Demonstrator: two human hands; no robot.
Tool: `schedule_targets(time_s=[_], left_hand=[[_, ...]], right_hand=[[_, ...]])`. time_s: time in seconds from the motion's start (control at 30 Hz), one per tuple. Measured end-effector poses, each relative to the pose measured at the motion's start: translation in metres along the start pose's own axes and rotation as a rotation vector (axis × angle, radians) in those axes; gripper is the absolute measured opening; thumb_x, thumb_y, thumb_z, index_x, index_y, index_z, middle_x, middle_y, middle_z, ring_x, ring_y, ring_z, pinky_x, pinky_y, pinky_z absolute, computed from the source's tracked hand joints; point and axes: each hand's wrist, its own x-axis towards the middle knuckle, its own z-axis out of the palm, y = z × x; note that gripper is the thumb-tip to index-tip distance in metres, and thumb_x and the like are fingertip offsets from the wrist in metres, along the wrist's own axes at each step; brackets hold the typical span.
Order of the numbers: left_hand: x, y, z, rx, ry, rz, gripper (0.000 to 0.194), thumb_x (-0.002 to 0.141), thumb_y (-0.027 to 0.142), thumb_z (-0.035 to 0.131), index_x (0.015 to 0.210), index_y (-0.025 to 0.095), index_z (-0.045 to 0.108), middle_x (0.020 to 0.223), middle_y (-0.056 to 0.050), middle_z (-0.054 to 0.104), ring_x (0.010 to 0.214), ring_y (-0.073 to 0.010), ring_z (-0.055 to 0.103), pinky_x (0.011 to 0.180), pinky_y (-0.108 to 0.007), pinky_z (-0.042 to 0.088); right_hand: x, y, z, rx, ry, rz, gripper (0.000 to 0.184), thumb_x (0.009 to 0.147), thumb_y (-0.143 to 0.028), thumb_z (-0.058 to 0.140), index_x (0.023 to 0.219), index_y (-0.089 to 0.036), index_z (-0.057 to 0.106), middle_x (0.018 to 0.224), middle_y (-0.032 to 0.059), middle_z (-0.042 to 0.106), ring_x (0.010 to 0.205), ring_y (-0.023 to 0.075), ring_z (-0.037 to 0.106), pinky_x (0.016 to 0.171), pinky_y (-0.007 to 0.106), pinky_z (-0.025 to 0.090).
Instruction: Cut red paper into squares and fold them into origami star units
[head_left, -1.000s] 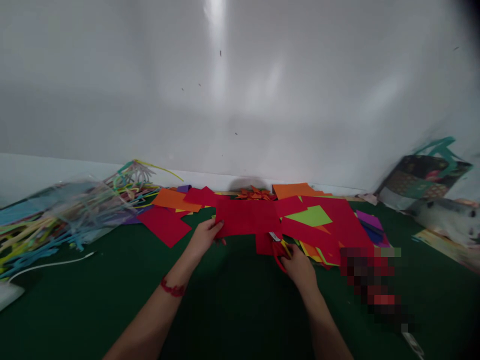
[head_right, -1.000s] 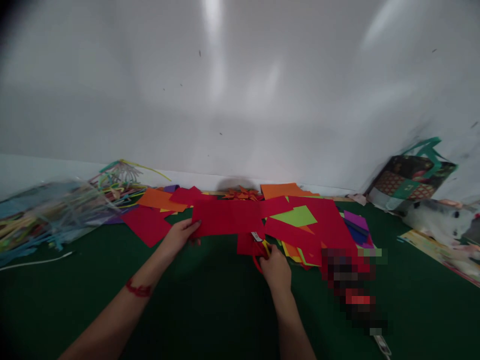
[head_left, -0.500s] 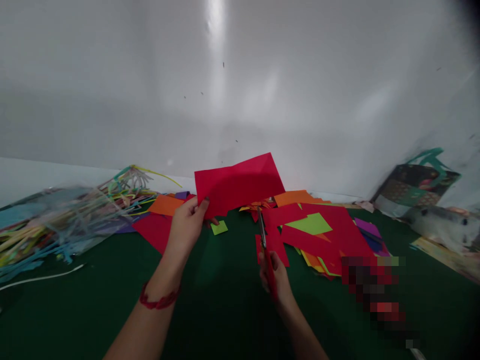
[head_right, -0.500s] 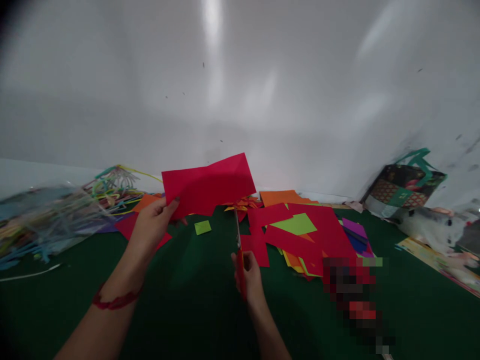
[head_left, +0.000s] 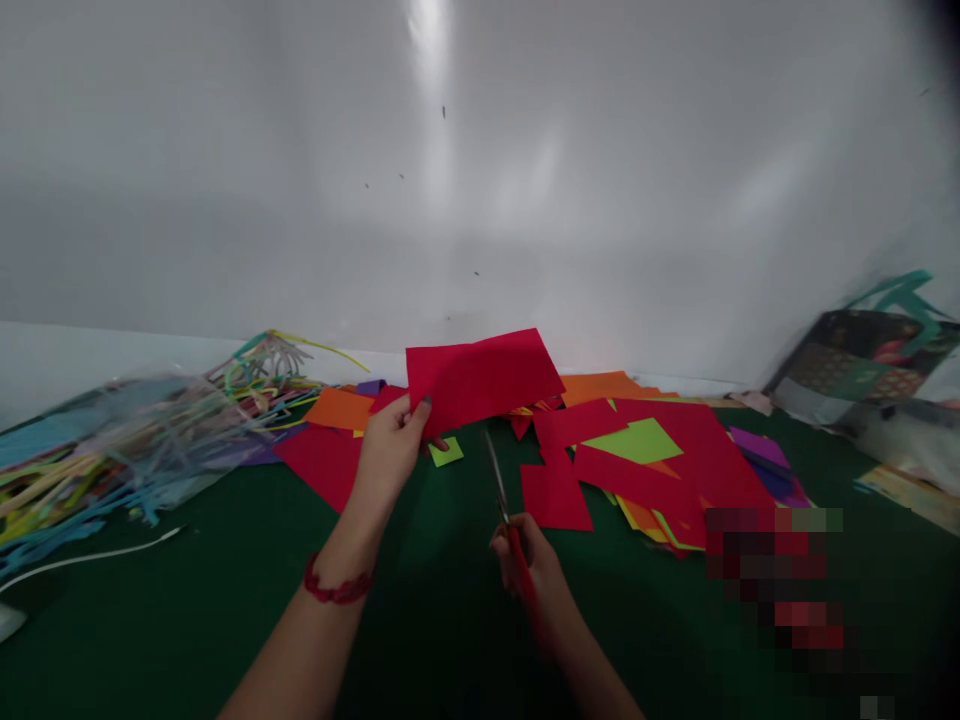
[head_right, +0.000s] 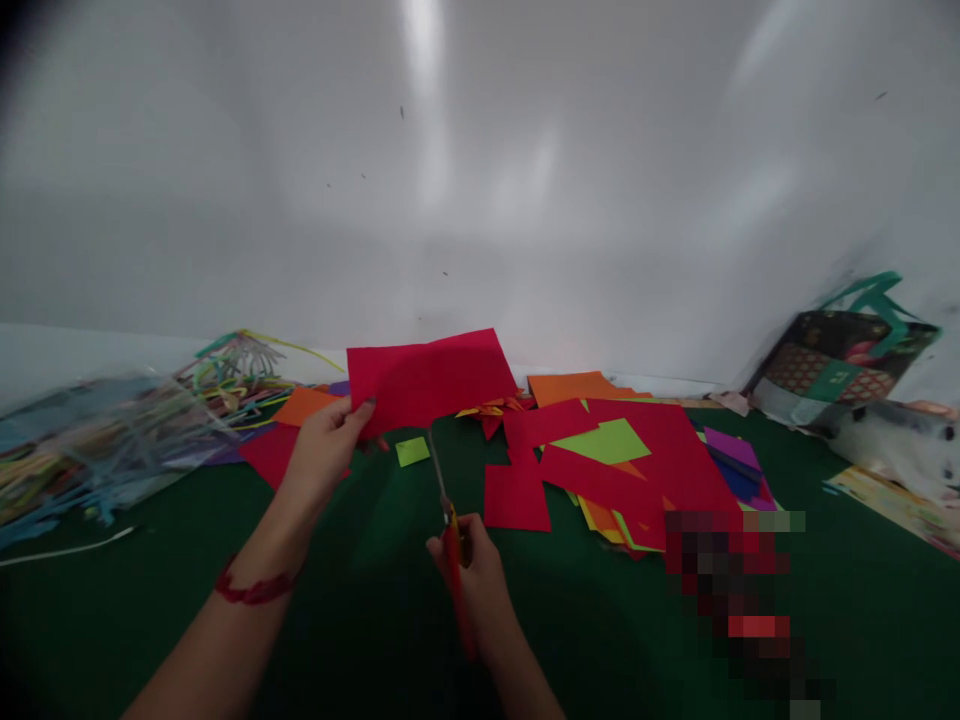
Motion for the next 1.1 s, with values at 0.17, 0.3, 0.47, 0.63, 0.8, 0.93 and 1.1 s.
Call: schedule_targets(time_s=[0.17, 0.3, 0.47, 0.63, 0.8, 0.93, 1.1], left_hand=[[-0.005, 0.002, 0.009, 0.048, 0.054, 0.072, 0.028, 0.081, 0.040, 0.047, 0.076, 0.015, 0.058, 0.053, 0.000, 0.060, 0.042, -0.0118, 0.051, 0.042, -0.020, 0.038], [-0.009, 0.004, 0.013, -0.024, -0.100, 0.007, 0.028, 0.081, 0.039, 0.047, 0.078, 0.014, 0.061, 0.050, -0.001, 0.061, 0.042, -0.0134, 0.054, 0.042, -0.021, 0.039], [-0.019, 0.013, 0.009, 0.090, -0.108, -0.002, 0.028, 0.081, 0.035, 0.048, 0.069, 0.015, 0.064, 0.046, 0.001, 0.059, 0.043, -0.0137, 0.053, 0.041, -0.020, 0.036], [-0.022, 0.015, 0.012, 0.074, -0.120, -0.001, 0.025, 0.081, 0.035, 0.048, 0.080, 0.016, 0.065, 0.049, 0.001, 0.062, 0.045, -0.0143, 0.054, 0.043, -0.020, 0.038], [-0.021, 0.006, 0.018, 0.010, -0.161, 0.005, 0.026, 0.082, 0.035, 0.048, 0.092, 0.016, 0.062, 0.052, -0.001, 0.064, 0.047, -0.0150, 0.056, 0.045, -0.021, 0.041], [-0.019, 0.004, 0.019, 0.024, -0.186, 0.012, 0.025, 0.083, 0.034, 0.047, 0.088, 0.015, 0.062, 0.052, -0.001, 0.064, 0.045, -0.0144, 0.055, 0.043, -0.021, 0.040], [-0.019, 0.007, 0.019, 0.036, -0.184, 0.012, 0.023, 0.083, 0.033, 0.047, 0.085, 0.015, 0.062, 0.051, 0.000, 0.063, 0.046, -0.0147, 0.056, 0.044, -0.021, 0.040]], right_hand=[[-0.003, -0.003, 0.001, -0.004, 0.028, 0.011, 0.041, 0.079, -0.061, 0.042, 0.078, -0.020, 0.044, 0.056, -0.0053, 0.044, 0.040, 0.0067, 0.037, 0.039, 0.019, 0.028], [0.000, 0.002, -0.005, -0.029, 0.003, 0.049, 0.043, 0.079, -0.063, 0.040, 0.081, -0.020, 0.045, 0.054, -0.0053, 0.043, 0.043, 0.0082, 0.039, 0.039, 0.019, 0.030], [-0.003, -0.006, -0.007, -0.032, 0.090, 0.038, 0.045, 0.078, -0.065, 0.039, 0.079, -0.020, 0.045, 0.050, -0.0061, 0.039, 0.041, 0.0077, 0.037, 0.038, 0.018, 0.028], [-0.004, -0.012, -0.008, -0.003, 0.103, 0.041, 0.047, 0.078, -0.066, 0.037, 0.078, -0.020, 0.046, 0.047, -0.0063, 0.040, 0.038, 0.0073, 0.035, 0.037, 0.018, 0.025], [0.001, -0.009, -0.010, 0.007, 0.130, 0.025, 0.050, 0.074, -0.070, 0.038, 0.075, -0.020, 0.045, 0.045, -0.0065, 0.041, 0.034, 0.0073, 0.034, 0.035, 0.019, 0.024], [0.000, -0.010, -0.010, 0.021, 0.125, 0.039, 0.048, 0.075, -0.068, 0.039, 0.075, -0.021, 0.045, 0.043, -0.0067, 0.040, 0.035, 0.0072, 0.034, 0.035, 0.019, 0.023], [-0.002, -0.012, -0.010, 0.019, 0.129, 0.058, 0.047, 0.074, -0.068, 0.041, 0.074, -0.021, 0.044, 0.046, -0.0061, 0.041, 0.037, 0.0075, 0.036, 0.037, 0.019, 0.026]])
